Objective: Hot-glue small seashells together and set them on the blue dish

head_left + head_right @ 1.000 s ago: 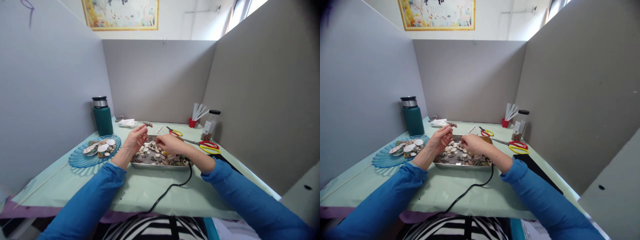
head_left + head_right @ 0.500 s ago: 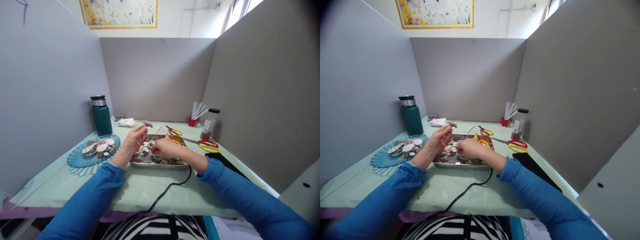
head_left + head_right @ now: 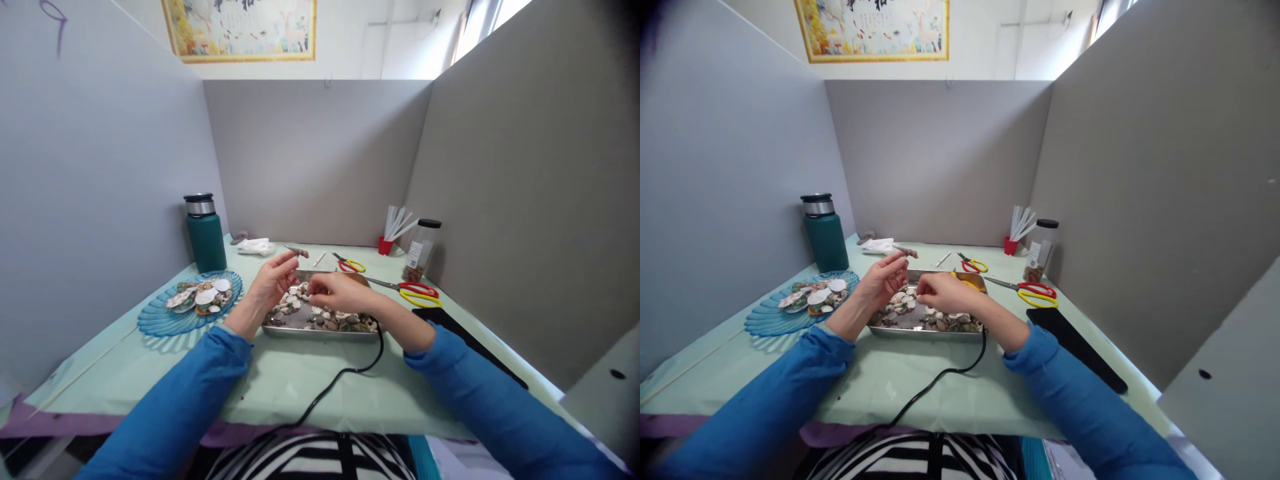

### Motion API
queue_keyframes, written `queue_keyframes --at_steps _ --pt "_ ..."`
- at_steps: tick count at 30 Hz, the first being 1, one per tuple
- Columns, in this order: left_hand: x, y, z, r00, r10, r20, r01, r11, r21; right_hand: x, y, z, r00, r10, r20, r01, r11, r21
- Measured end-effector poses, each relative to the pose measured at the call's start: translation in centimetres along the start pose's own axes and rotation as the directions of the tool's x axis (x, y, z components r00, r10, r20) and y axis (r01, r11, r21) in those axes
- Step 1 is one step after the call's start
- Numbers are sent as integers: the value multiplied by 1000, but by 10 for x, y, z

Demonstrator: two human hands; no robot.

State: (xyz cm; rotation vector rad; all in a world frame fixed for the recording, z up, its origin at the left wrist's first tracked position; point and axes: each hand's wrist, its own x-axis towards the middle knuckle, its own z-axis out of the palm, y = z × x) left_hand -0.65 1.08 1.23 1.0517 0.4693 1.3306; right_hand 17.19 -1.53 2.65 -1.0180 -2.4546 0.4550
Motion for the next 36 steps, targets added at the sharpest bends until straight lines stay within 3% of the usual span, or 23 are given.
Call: queue_keyframes --at_steps 2,4,6,9,15,20,25,32,36 --pt "0 0 1 1000 1 13 -2 1000 9 -8 -2 -6 988 -18 -155 52 975 217" --pt "-1 -1 2 999 1 40 -2 1000 30 -12 -7 -6 940 -2 -341 142 913 384" --pt "-2 -1 3 997 -2 77 -3 998 62 -13 -12 -3 883 23 -468 212 872 442" --pt "-4 -1 5 992 -15 128 3 995 99 -12 -15 4 823 38 -567 261 861 437" --pt "-6 -1 8 989 -29 148 13 994 108 -13 -13 11 795 39 -606 292 851 437" --pt "-6 -3 7 984 -31 173 9 992 127 -17 -18 11 709 -103 -698 245 963 107" --pt "-8 -4 8 981 -27 192 0 991 136 -18 -20 11 644 -210 -736 193 975 -109" --pt "-9 -3 9 980 -18 198 -15 986 164 -18 -18 16 625 -304 -719 240 951 -195" --pt "-9 -4 10 981 -6 195 -26 986 163 -19 -18 16 640 -280 -716 225 959 -174"
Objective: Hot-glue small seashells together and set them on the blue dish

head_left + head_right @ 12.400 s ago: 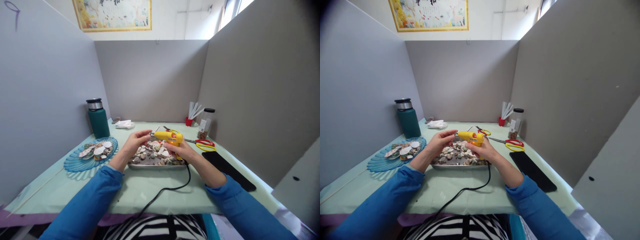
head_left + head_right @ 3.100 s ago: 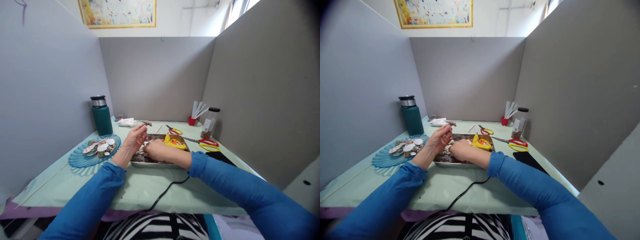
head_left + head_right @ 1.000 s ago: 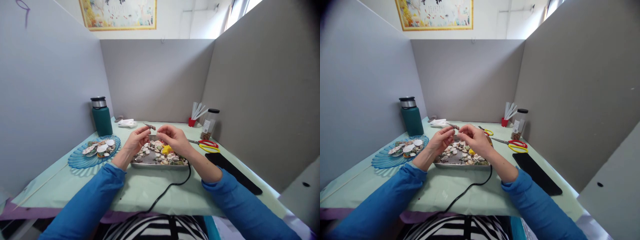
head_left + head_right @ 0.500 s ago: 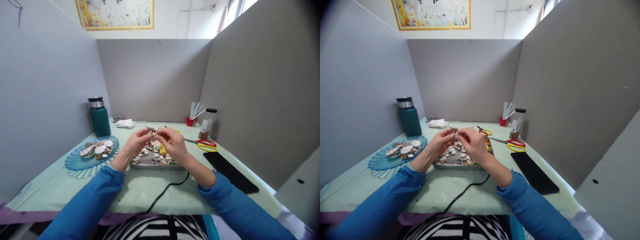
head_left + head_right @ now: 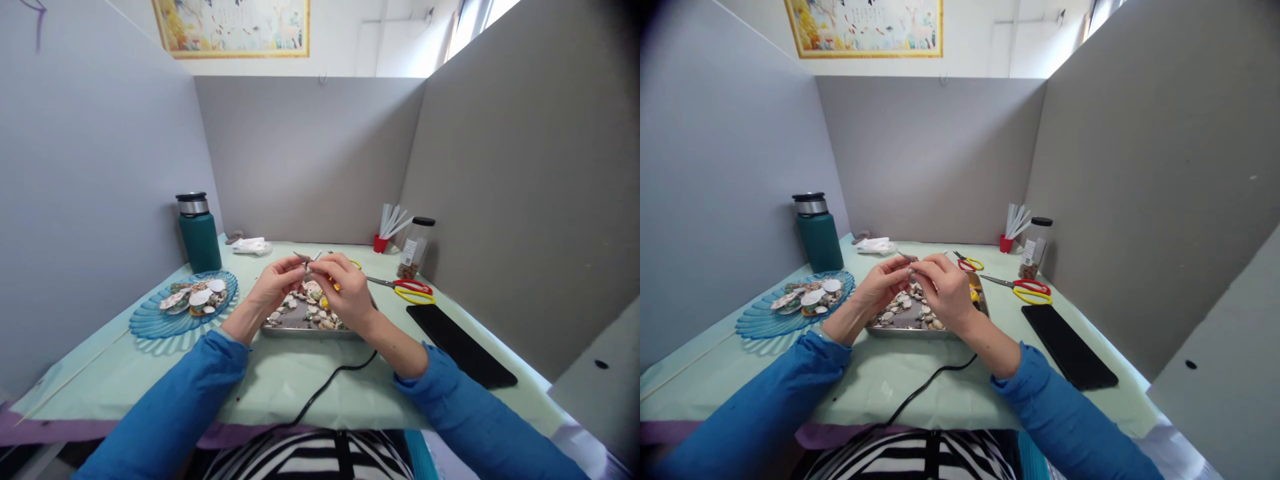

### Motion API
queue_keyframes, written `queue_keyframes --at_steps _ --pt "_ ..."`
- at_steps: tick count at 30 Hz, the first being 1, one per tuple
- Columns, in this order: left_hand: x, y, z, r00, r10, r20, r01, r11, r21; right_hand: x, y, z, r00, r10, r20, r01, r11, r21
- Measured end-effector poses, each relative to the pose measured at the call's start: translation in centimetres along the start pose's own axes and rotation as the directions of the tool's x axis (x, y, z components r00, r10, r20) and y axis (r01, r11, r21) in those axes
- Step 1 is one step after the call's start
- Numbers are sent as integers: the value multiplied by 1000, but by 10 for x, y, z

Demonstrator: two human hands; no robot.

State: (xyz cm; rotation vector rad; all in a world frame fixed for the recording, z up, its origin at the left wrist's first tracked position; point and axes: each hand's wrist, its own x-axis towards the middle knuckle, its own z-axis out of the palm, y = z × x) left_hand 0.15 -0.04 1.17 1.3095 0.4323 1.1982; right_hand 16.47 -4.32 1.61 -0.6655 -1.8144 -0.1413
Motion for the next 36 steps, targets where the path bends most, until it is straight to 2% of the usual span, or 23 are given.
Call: queue_keyframes --at_steps 8,22,36 --pt "0 0 1 1000 -3 -5 3 1000 -8 -1 -1 -1 1000 26 -8 -26 1000 -16" --pt "0 -2 4 1000 16 4 -16 997 72 -1 -2 1 999 42 -31 -45 995 -92" --pt "-1 -2 5 997 67 -36 -63 992 113 -3 -2 1 999 10 -46 -12 998 -58"
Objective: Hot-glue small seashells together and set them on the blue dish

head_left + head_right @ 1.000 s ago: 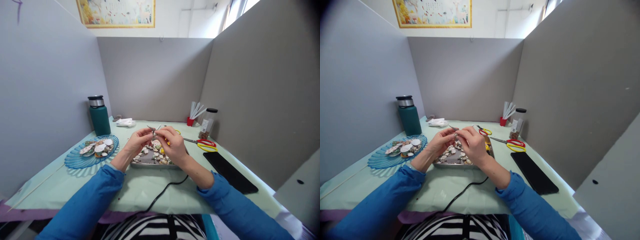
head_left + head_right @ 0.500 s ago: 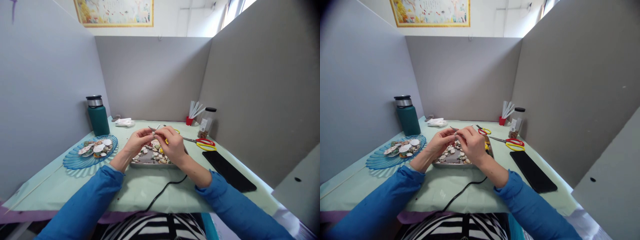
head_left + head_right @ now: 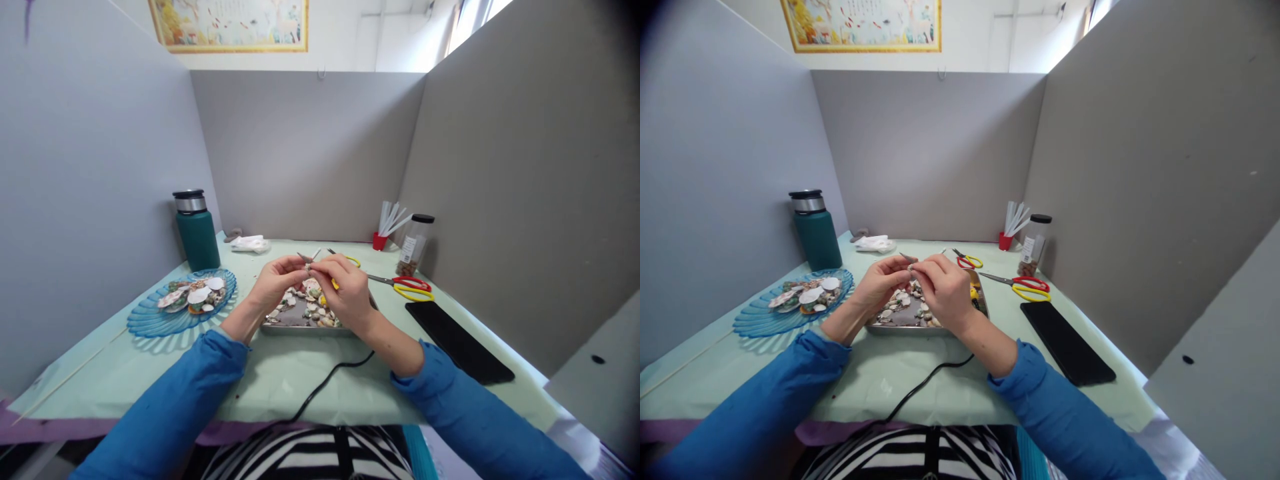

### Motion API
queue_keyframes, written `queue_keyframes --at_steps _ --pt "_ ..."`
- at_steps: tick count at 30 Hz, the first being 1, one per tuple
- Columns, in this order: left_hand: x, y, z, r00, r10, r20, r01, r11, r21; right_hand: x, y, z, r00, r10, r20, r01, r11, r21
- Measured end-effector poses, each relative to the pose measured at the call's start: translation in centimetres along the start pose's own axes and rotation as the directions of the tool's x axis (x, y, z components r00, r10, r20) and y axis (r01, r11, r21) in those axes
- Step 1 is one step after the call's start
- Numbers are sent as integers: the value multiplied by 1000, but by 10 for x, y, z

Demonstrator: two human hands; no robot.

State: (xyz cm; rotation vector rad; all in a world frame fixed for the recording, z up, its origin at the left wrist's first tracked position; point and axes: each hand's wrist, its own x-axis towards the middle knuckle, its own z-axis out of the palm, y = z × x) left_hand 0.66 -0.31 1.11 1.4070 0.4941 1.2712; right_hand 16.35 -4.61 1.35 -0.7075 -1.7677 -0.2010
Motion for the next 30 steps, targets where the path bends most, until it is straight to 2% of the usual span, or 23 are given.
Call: queue_keyframes --at_steps 21,25,30 --pt "1 0 -2 1000 -19 -9 19 1000 7 -1 0 6 996 81 -30 -78 994 78" --pt "2 0 -4 998 -57 13 58 997 -60 1 -1 3 989 143 -27 -140 985 99" --pt "1 1 -8 989 -126 75 139 968 -209 3 6 0 967 242 -83 -231 965 121"
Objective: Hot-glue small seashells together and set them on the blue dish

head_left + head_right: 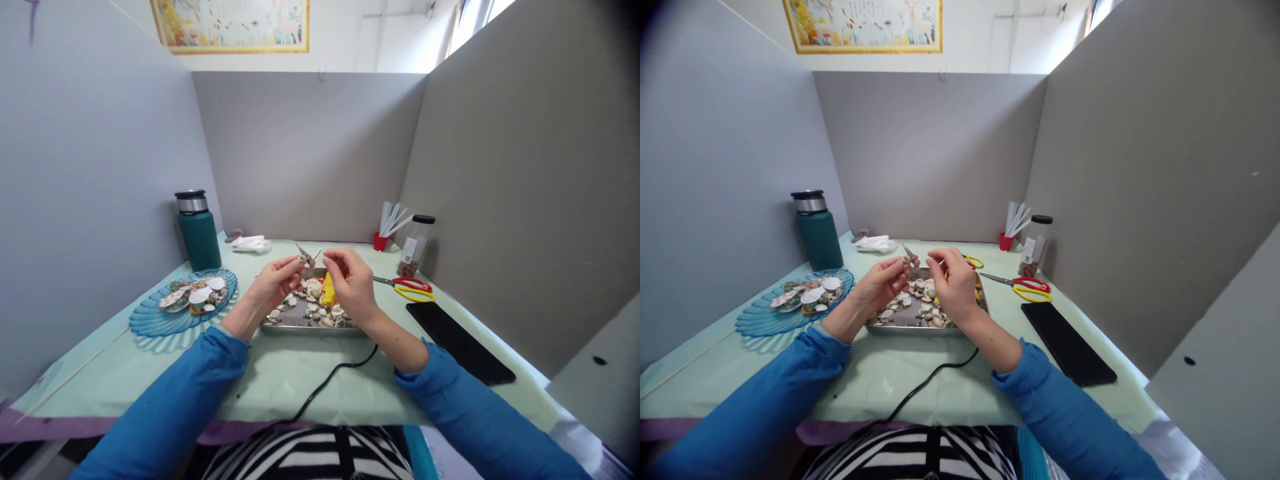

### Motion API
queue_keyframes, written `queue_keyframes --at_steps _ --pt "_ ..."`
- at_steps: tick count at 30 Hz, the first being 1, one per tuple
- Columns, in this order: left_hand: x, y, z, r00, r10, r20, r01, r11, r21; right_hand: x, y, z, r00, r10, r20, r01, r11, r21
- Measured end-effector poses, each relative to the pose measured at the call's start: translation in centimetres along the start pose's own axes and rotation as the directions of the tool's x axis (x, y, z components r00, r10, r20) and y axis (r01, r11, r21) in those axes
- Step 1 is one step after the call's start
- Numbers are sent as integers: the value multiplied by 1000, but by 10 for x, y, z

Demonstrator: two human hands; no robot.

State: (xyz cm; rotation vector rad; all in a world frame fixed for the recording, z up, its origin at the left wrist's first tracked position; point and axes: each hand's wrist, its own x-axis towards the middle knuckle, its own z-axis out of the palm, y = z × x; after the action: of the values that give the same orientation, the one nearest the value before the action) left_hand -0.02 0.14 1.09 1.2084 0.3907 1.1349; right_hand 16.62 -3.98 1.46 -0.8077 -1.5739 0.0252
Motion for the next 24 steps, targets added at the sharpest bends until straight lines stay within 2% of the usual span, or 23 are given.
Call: queue_keyframes --at_steps 5,8,12,24 --pt "-5 1 4 993 -107 49 114 979 -168 0 4 3 998 8 63 -7 1000 -12" --pt "-7 1 7 986 -140 87 155 965 -213 -1 3 5 998 8 70 -7 1000 -16" --pt "-8 0 8 979 -159 129 183 961 -205 -1 2 5 997 2 78 1 999 -37" --pt "-7 -2 10 979 -157 132 180 966 -185 -3 2 5 999 -21 48 23 999 -26"
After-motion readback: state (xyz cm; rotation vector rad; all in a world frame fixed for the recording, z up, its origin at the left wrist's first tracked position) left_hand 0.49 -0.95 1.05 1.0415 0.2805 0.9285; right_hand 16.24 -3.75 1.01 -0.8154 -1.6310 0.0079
